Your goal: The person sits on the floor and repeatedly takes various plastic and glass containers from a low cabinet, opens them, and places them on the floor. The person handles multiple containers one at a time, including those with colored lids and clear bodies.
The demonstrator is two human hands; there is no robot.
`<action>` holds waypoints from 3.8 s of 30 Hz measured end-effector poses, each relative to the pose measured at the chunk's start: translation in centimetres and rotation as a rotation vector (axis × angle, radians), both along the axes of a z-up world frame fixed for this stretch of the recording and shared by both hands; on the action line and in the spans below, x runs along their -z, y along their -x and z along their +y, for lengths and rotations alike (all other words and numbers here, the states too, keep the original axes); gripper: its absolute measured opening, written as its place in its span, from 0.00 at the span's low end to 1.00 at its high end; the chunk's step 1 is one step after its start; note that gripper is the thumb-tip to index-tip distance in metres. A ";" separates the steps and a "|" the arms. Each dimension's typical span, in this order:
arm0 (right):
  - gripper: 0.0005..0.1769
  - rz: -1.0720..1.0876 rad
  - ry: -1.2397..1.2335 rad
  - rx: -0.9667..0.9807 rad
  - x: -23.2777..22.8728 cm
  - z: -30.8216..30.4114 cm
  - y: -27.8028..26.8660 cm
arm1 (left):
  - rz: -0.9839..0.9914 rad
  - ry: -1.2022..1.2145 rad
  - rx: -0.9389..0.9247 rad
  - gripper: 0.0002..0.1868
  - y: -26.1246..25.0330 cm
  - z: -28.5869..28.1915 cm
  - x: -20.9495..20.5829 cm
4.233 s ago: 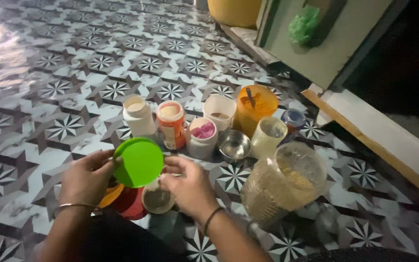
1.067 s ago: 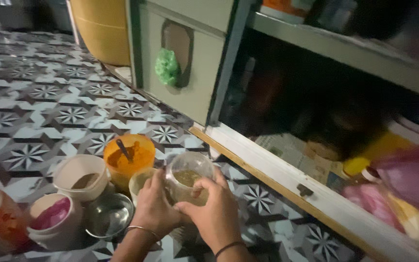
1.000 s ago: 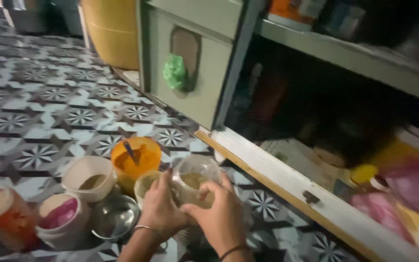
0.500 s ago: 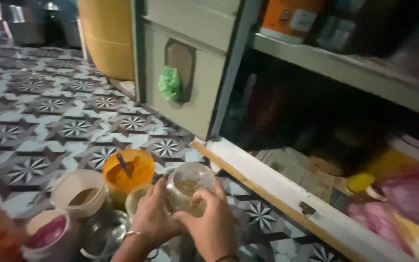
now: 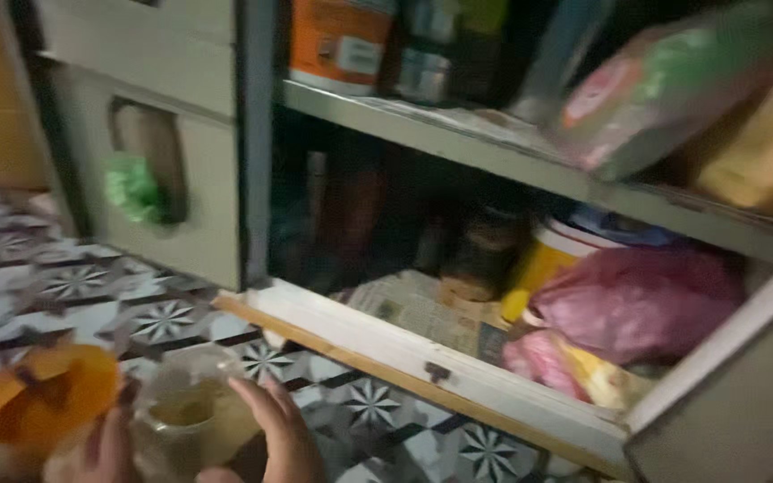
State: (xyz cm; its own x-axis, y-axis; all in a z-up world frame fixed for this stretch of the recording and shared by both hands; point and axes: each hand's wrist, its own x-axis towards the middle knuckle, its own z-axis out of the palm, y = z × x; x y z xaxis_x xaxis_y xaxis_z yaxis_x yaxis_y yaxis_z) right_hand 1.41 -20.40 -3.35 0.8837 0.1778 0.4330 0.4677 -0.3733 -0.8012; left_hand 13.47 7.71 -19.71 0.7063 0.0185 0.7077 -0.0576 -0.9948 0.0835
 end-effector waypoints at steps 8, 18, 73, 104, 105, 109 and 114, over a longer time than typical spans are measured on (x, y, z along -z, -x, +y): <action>0.46 0.272 -0.176 0.095 -6.9 -7.5 3.1 | -0.120 0.051 -0.005 0.25 9.1 -16.1 -12.0; 0.41 0.129 0.164 0.477 -10.1 -20.7 -2.9 | 0.575 0.022 0.735 0.45 6.7 -31.0 -21.7; 0.53 0.340 0.977 0.676 -14.7 -43.0 -30.5 | 0.819 0.184 0.463 0.36 -3.7 -45.4 -20.9; 0.64 -0.419 0.734 0.510 -16.7 -25.5 1.4 | 0.367 0.800 0.814 0.62 7.3 -41.9 -24.6; 0.63 -0.434 0.719 0.488 -17.3 -25.0 2.2 | 0.389 0.824 0.809 0.64 8.0 -41.3 -25.1; 0.66 -0.531 0.725 0.443 -19.1 -22.3 5.1 | 0.440 0.967 0.779 0.69 11.5 -38.2 -26.1; 0.65 -0.512 0.678 0.372 -20.4 -18.8 8.3 | 0.309 0.909 0.971 0.65 15.3 -32.5 -26.4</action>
State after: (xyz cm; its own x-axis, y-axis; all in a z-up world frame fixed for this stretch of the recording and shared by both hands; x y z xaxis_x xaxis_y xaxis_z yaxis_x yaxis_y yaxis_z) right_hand -6.85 -39.25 17.08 0.6645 0.2794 0.6931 0.4606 -0.8835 -0.0855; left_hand -1.82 -24.80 6.72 0.8272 -0.2010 0.5247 -0.5555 -0.1525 0.8174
